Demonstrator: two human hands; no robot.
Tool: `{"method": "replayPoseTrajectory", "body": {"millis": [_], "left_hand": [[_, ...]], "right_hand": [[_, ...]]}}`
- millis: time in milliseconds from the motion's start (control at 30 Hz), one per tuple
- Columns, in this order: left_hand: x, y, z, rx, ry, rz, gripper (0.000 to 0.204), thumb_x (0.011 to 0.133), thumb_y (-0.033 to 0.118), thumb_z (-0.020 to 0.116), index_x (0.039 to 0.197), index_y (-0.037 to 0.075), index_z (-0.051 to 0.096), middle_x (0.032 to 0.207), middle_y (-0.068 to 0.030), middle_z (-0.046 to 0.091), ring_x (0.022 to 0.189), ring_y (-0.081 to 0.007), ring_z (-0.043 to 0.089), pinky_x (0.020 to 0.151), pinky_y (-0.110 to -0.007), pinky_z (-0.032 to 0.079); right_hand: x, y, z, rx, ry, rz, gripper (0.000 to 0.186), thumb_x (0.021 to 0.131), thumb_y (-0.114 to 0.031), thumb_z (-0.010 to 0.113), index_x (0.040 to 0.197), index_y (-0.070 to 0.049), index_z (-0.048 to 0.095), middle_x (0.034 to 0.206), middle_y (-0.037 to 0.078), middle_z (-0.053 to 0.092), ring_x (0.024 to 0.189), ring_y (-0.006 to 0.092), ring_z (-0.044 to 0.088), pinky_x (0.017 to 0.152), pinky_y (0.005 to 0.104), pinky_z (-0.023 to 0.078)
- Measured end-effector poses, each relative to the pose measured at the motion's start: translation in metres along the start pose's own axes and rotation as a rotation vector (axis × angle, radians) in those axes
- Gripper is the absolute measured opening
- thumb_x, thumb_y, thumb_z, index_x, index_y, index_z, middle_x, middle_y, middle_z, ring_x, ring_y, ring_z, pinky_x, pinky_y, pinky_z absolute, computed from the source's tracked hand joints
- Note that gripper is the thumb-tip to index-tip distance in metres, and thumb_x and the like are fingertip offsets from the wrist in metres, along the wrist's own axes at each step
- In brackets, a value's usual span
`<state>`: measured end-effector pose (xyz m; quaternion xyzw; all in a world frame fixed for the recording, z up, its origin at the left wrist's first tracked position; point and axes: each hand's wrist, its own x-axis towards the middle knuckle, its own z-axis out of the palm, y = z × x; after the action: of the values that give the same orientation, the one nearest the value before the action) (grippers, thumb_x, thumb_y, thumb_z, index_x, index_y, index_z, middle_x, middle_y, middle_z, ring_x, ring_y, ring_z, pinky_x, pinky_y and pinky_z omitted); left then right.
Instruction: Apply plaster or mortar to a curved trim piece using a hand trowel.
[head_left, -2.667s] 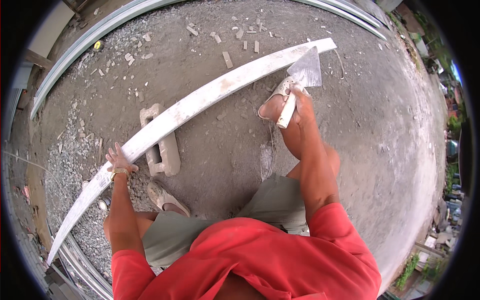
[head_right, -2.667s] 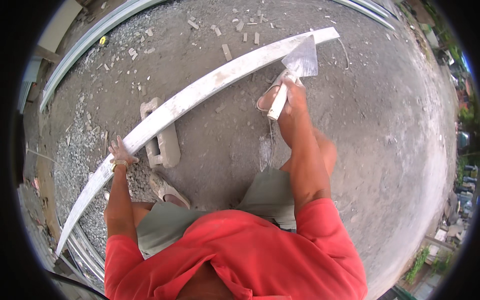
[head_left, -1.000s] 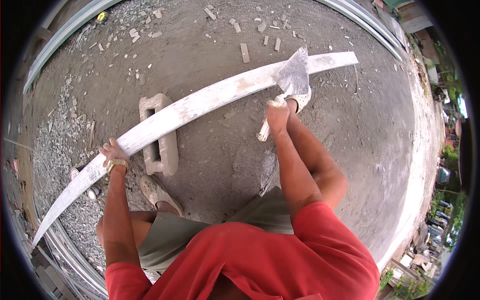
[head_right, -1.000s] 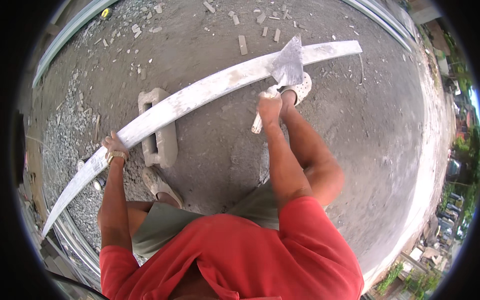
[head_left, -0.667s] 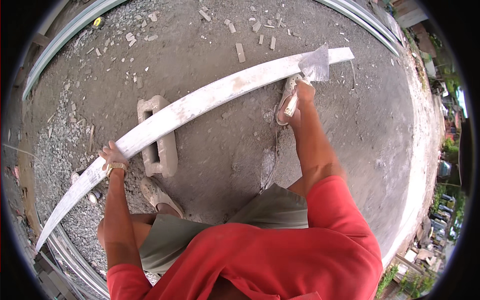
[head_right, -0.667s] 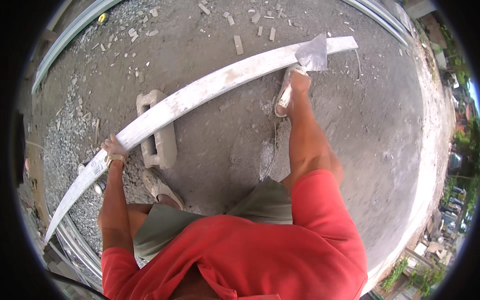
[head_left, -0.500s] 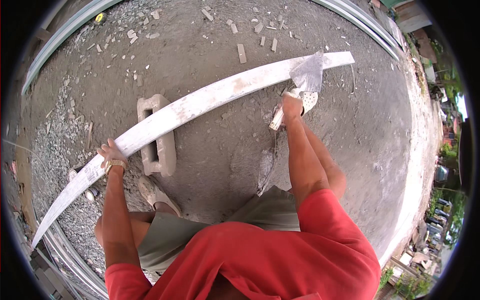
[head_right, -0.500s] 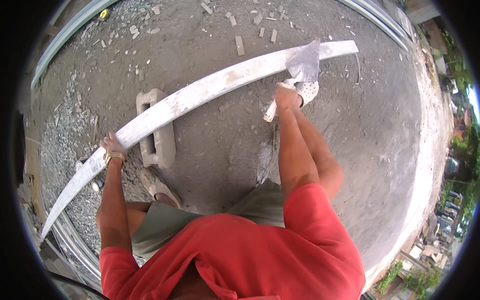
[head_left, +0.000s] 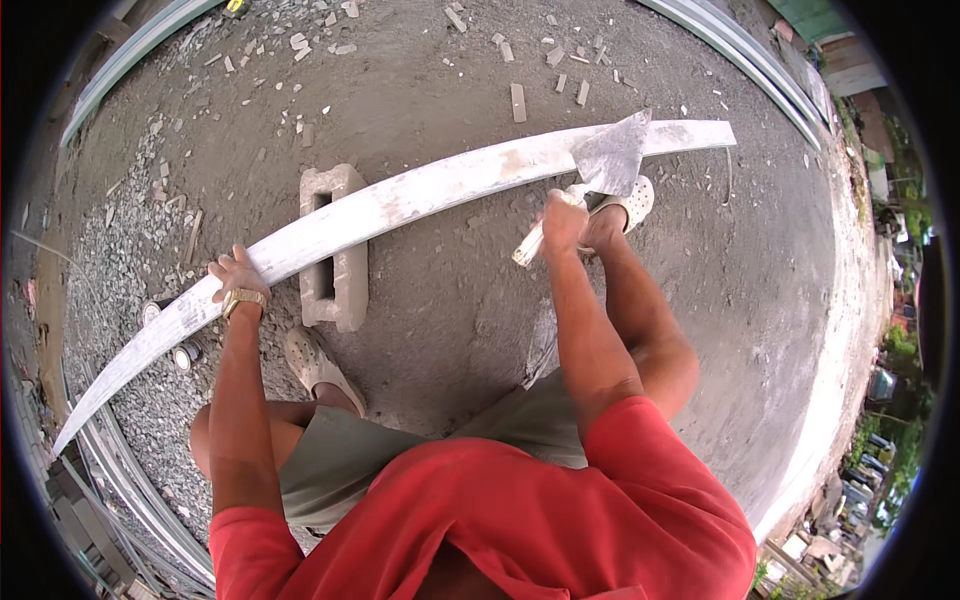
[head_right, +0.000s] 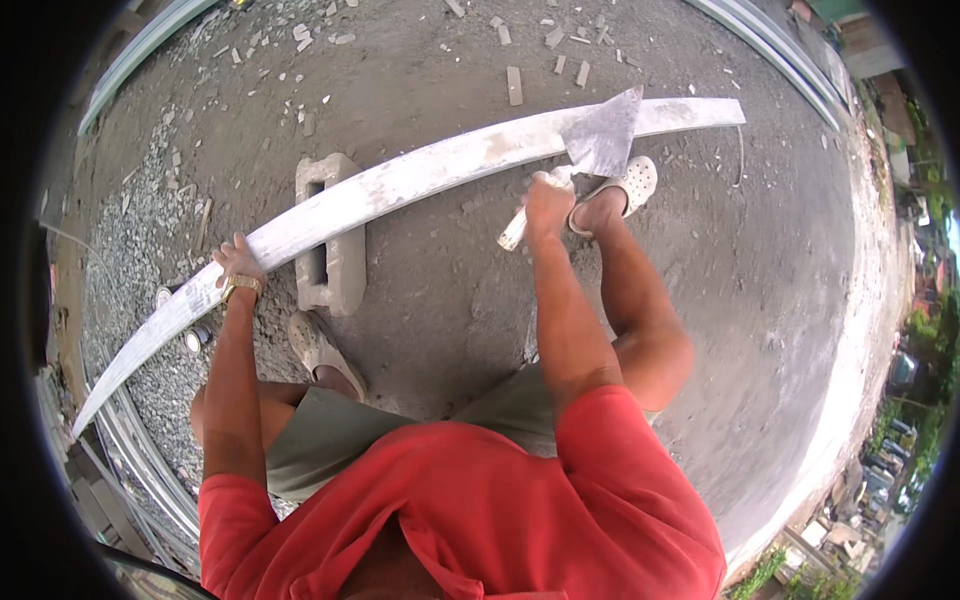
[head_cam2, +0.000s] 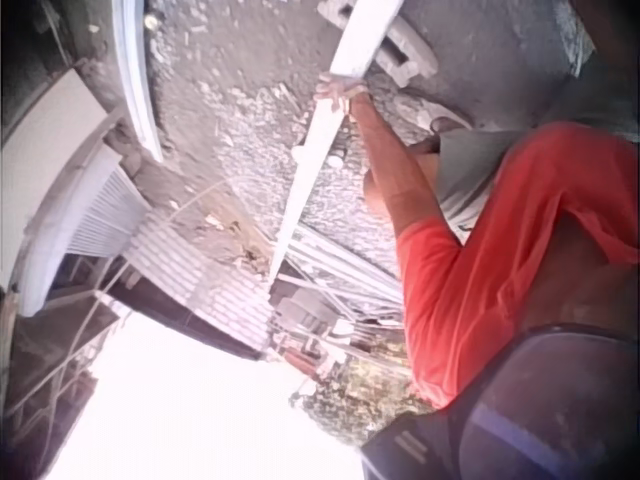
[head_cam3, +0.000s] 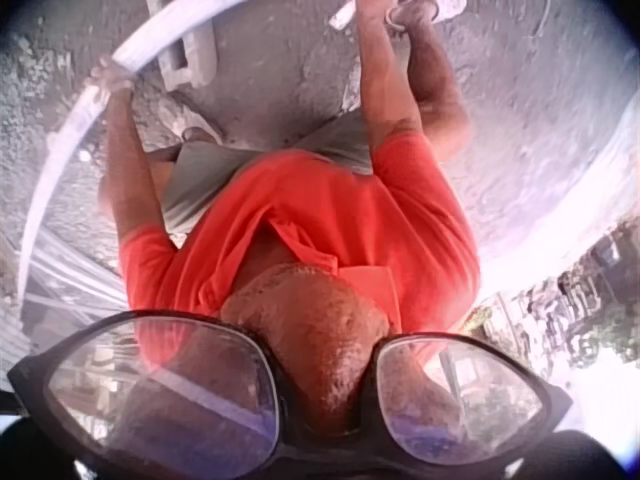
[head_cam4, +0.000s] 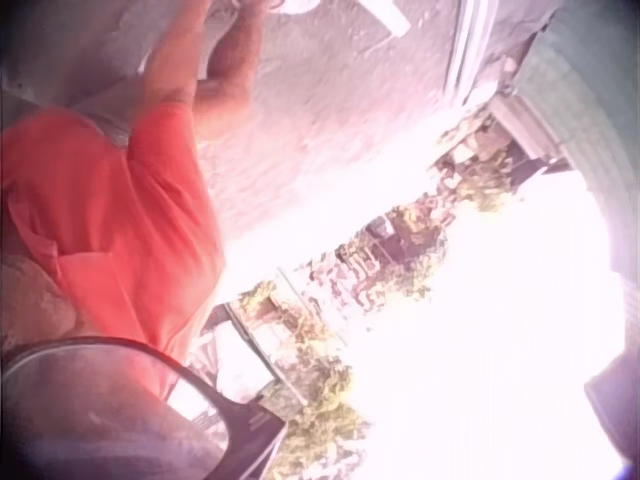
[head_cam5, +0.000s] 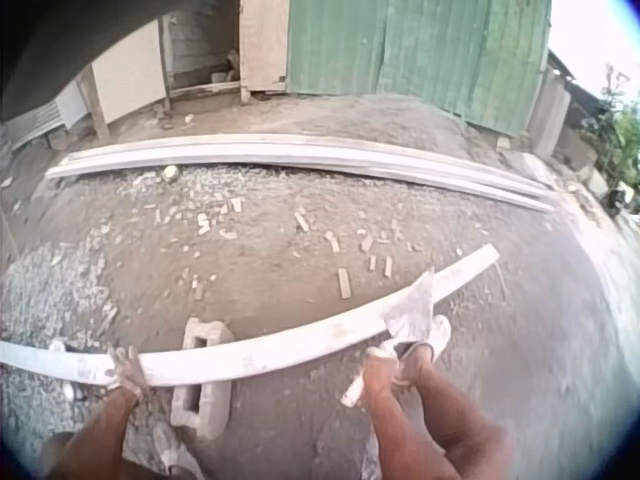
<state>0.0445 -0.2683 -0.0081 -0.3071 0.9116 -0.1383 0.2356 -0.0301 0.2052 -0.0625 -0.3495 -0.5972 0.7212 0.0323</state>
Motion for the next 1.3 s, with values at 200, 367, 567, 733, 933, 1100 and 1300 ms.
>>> {"method": "replayPoseTrajectory", "body": {"millis": [200, 367, 567, 733, 933, 1100, 1300], "left_hand": [[0.003, -0.001, 0.002, 0.014, -0.021, 0.017, 0.090, 0.073, 0.019, 0.073, 0.143, 0.020, 0.016, 0.146, -0.0171, 0.022, 0.137, -0.0392, 0.016, 0.088, -0.069, 0.039], [0.012, -0.004, 0.013, 0.024, -0.024, 0.004, 0.097, 0.070, 0.019, 0.076, 0.144, 0.020, 0.015, 0.148, -0.0173, 0.019, 0.138, -0.0393, 0.014, 0.088, -0.070, 0.038], [0.016, -0.005, 0.017, 0.005, 0.024, 0.002, 0.095, 0.071, 0.019, 0.074, 0.146, 0.020, 0.015, 0.148, -0.0176, 0.020, 0.138, -0.0396, 0.015, 0.087, -0.071, 0.037], [0.009, -0.001, 0.010, 0.038, 0.019, -0.001, 0.089, 0.072, 0.016, 0.073, 0.142, 0.018, 0.019, 0.141, -0.0174, 0.028, 0.136, -0.0386, 0.020, 0.086, -0.068, 0.040], [0.011, 0.001, 0.014, 0.086, 0.053, 0.007, 0.084, 0.070, 0.018, 0.076, 0.136, 0.017, 0.024, 0.133, -0.0164, 0.034, 0.131, -0.0375, 0.028, 0.080, -0.061, 0.049], [0.014, -0.002, 0.016, 0.068, 0.109, -0.009, 0.082, 0.070, 0.018, 0.076, 0.135, 0.017, 0.025, 0.130, -0.0145, 0.036, 0.130, -0.0360, 0.028, 0.079, -0.060, 0.050], [0.009, -0.005, 0.015, 0.034, 0.053, 0.011, 0.077, 0.074, 0.019, 0.072, 0.136, 0.018, 0.026, 0.136, -0.0155, 0.033, 0.132, -0.0372, 0.025, 0.084, -0.064, 0.045]], "right_hand": [[-0.120, 0.084, 0.057, -0.532, -0.123, -0.266, 0.033, 0.077, -0.021, 0.064, 0.100, 0.002, 0.055, 0.089, 0.022, 0.064, 0.088, 0.0396, 0.061, 0.079, 0.0423, 0.047], [-0.036, 0.014, 0.006, -0.437, -0.084, -0.224, 0.021, 0.078, -0.016, 0.062, 0.091, -0.001, 0.053, 0.067, 0.009, 0.055, 0.056, 0.0224, 0.053, 0.051, 0.0347, 0.043], [0.136, -0.071, -0.070, -0.369, 0.247, -0.145, 0.015, 0.081, -0.017, 0.061, 0.081, -0.003, 0.056, 0.064, 0.006, 0.051, 0.046, 0.0188, 0.051, 0.037, 0.0341, 0.042], [0.168, -0.069, -0.079, -0.539, 0.131, -0.305, 0.015, 0.083, -0.015, 0.053, 0.083, 0.000, 0.058, 0.066, 0.010, 0.057, 0.052, 0.0208, 0.056, 0.043, 0.0367, 0.046], [0.008, 0.001, -0.004, -0.476, -0.122, -0.145, 0.010, 0.083, -0.010, 0.051, 0.083, -0.004, 0.058, 0.068, 0.008, 0.056, 0.057, 0.0237, 0.057, 0.049, 0.0349, 0.046], [-0.098, 0.045, 0.045, -0.580, -0.012, -0.255, 0.026, 0.076, -0.020, 0.060, 0.091, 0.001, 0.060, 0.088, 0.022, 0.063, 0.089, 0.0362, 0.062, 0.079, 0.0419, 0.048], [-0.043, 0.019, 0.001, -0.854, -0.191, -0.399, 0.039, 0.075, -0.025, 0.061, 0.101, 0.005, 0.057, 0.093, 0.027, 0.063, 0.094, 0.0407, 0.061, 0.083, 0.0443, 0.047]]}}
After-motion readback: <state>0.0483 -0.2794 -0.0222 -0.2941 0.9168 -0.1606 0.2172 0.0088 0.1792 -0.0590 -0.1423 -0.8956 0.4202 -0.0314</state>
